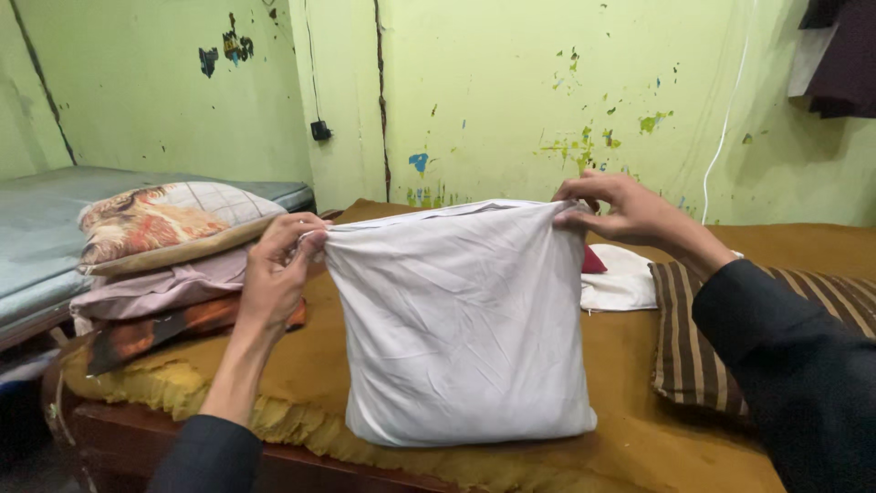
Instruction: The person inserts a red pillow into a beige pillowcase and places it on a stack. They then insert a second red pillow into a white pillowcase with a horse print and place it on the bed. Finally, they insert a third red pillow into a purple pillowcase and place it on the bed.
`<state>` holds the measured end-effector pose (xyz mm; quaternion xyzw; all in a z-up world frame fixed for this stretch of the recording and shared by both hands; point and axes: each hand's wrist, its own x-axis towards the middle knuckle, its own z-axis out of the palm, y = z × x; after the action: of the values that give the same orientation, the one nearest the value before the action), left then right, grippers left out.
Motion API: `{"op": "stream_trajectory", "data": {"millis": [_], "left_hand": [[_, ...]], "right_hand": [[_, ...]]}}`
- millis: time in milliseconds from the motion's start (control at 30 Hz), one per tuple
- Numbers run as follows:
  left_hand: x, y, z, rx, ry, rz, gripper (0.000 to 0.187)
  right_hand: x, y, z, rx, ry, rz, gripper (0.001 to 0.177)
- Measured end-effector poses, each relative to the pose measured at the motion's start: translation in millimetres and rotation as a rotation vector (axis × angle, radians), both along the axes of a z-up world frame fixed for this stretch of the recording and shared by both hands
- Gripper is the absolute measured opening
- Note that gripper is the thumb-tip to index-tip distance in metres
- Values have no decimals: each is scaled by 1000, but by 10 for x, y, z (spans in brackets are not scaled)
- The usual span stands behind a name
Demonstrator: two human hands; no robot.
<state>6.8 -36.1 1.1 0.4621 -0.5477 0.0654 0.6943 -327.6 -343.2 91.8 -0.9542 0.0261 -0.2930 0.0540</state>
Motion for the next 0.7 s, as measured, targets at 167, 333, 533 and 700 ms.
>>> {"op": "stream_trajectory", "data": {"millis": [167,333,533,700], "left_hand": [[-29,-177,245,-10,308,-317,39],[10,-181,494,-12,192,-199,42],[14,-122,633,59,-17,-157,52],[-18,-280,816,671,-589,455,86]], "right_hand": [[-108,154,279,63,-79,-44,37],[-229,217,494,65,-100,-45,36],[-203,199,600,200,-229,-107,35],[0,54,493,-12,-186,-170,31]]}}
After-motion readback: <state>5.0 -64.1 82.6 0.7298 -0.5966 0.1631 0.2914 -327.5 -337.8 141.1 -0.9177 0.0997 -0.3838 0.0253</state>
